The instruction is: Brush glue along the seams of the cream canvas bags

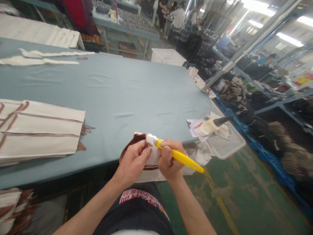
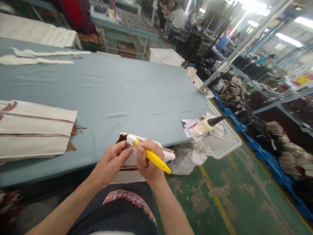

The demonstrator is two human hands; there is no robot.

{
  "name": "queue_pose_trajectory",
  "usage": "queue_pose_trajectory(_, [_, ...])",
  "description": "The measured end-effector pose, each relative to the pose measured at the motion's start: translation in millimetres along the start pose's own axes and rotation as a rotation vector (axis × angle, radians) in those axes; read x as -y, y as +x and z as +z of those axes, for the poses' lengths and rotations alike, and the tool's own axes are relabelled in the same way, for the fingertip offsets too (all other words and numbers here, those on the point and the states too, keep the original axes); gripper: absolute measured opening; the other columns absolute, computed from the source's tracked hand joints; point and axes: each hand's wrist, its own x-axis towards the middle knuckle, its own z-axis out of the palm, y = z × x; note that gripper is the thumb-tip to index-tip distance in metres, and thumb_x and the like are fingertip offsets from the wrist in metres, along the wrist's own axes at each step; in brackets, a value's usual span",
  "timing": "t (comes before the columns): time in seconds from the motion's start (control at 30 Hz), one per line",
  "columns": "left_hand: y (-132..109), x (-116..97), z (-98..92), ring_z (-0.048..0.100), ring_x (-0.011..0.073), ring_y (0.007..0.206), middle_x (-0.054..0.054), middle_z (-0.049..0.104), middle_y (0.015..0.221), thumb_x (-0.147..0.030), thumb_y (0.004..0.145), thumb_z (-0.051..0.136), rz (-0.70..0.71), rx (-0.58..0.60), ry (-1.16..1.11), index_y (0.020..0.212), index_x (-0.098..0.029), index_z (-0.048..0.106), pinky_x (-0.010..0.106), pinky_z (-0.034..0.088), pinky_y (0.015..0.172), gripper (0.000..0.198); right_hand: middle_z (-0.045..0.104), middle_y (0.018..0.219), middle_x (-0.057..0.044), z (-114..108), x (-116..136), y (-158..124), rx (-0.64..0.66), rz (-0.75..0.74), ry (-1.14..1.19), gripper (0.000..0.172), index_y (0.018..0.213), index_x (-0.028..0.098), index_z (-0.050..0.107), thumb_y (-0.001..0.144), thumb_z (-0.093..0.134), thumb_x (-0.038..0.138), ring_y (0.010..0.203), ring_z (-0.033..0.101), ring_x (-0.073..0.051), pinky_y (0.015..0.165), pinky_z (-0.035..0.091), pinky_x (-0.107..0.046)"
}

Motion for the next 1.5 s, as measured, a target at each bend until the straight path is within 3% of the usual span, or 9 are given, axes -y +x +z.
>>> queue_pose_trajectory(0.23, [0.1,3.6,-4.7,0.055,0.0167,0.073,-0.001,0.063,0.076,-0.045,0.089,0.069,-0.017,0.014,-0.06,0.084,-0.016,0.067,0.027,0.047,0.069,0.03,0.065,0.072,0.002,13.5,9.7,13.0,-0.109,-0.087,0.102,0.02,0.1,0.023,0.062,0.11,0.053,0.038,0.063,0.066,-0.015,0.067,0.058,-0.03])
queue_pose_trajectory(0.4, [-0.6,1.8,-20.3,0.063,0.0186,0.072,0.001,0.071,0.079,-0.047,0.082,0.077,-0.133,0.023,-0.229,0.098,-0.014,0.073,0.028,0.051,0.07,0.037,0.057,0.066,0.007,-16.0,27.4,20.0,-0.276,-0.032,0.112,0.02,0.101,0.023,0.061,0.112,0.048,0.034,0.051,0.056,-0.011,0.057,0.051,-0.024])
queue_pose_trajectory(0.57, [-3.7,2.0,-31.3,0.063,0.0202,0.076,0.001,0.068,0.076,-0.044,0.086,0.071,-0.039,-0.004,-0.112,0.09,-0.016,0.071,0.03,0.052,0.074,0.028,0.065,0.065,0.004,-45.1,39.9,20.8,0.023,-0.123,0.015,0.015,0.094,0.024,0.068,0.105,0.06,0.028,0.05,0.06,-0.012,0.055,0.051,-0.025])
queue_pose_trajectory(0.7, [-10.6,1.1,-24.9,0.058,0.0183,0.072,0.0,0.064,0.076,-0.041,0.093,0.062,0.045,0.026,0.054,0.082,-0.018,0.064,0.029,0.049,0.069,0.026,0.074,0.073,0.002,-28.9,46.9,28.1,0.125,-0.28,-0.013,0.014,0.091,0.025,0.066,0.102,0.059,0.018,0.061,0.072,-0.015,0.062,0.057,-0.025])
queue_pose_trajectory(0.9, [-20.5,2.7,-14.8,0.058,0.0182,0.073,0.001,0.062,0.077,-0.038,0.093,0.06,0.069,0.103,0.01,0.081,-0.018,0.063,0.029,0.049,0.071,0.024,0.071,0.072,0.002,5.6,42.7,30.9,0.032,-0.186,0.026,0.012,0.101,0.025,0.065,0.106,0.054,0.022,0.058,0.069,-0.015,0.059,0.057,-0.026])
queue_pose_trajectory(1.1, [-17.2,1.3,-35.1,0.062,0.0185,0.072,0.0,0.068,0.077,-0.043,0.086,0.068,-0.093,0.051,-0.128,0.09,-0.016,0.07,0.028,0.051,0.07,0.027,0.058,0.062,0.006,-24.6,49.3,22.2,-0.292,-0.019,0.14,0.021,0.096,0.023,0.065,0.109,0.058,0.039,0.048,0.055,-0.011,0.051,0.047,-0.024])
queue_pose_trajectory(1.23, [-18.4,-1.8,-41.0,0.061,0.0175,0.068,0.0,0.068,0.074,-0.046,0.081,0.074,-0.169,0.091,-0.219,0.092,-0.015,0.072,0.027,0.05,0.066,0.033,0.058,0.06,0.006,-49.0,59.2,18.6,-0.075,-0.03,0.176,0.018,0.093,0.024,0.067,0.107,0.061,0.035,0.046,0.053,-0.012,0.049,0.044,-0.025])
queue_pose_trajectory(1.33, [-19.3,-5.7,-35.7,0.061,0.0173,0.07,0.001,0.069,0.076,-0.046,0.083,0.074,-0.137,0.124,-0.18,0.091,-0.014,0.073,0.026,0.05,0.067,0.032,0.067,0.065,0.004,-42.5,59.5,19.5,0.142,-0.121,0.072,0.015,0.09,0.025,0.069,0.103,0.062,0.024,0.054,0.064,-0.014,0.056,0.051,-0.026])
queue_pose_trajectory(1.5, [-15.9,-6.7,-25.5,0.058,0.0168,0.072,-0.001,0.066,0.074,-0.046,0.08,0.079,-0.133,0.136,-0.162,0.089,-0.014,0.071,0.025,0.048,0.066,0.034,0.067,0.067,0.004,-9.1,42.4,21.8,0.044,-0.085,0.094,0.013,0.094,0.024,0.066,0.105,0.06,0.025,0.05,0.06,-0.011,0.052,0.049,-0.023])
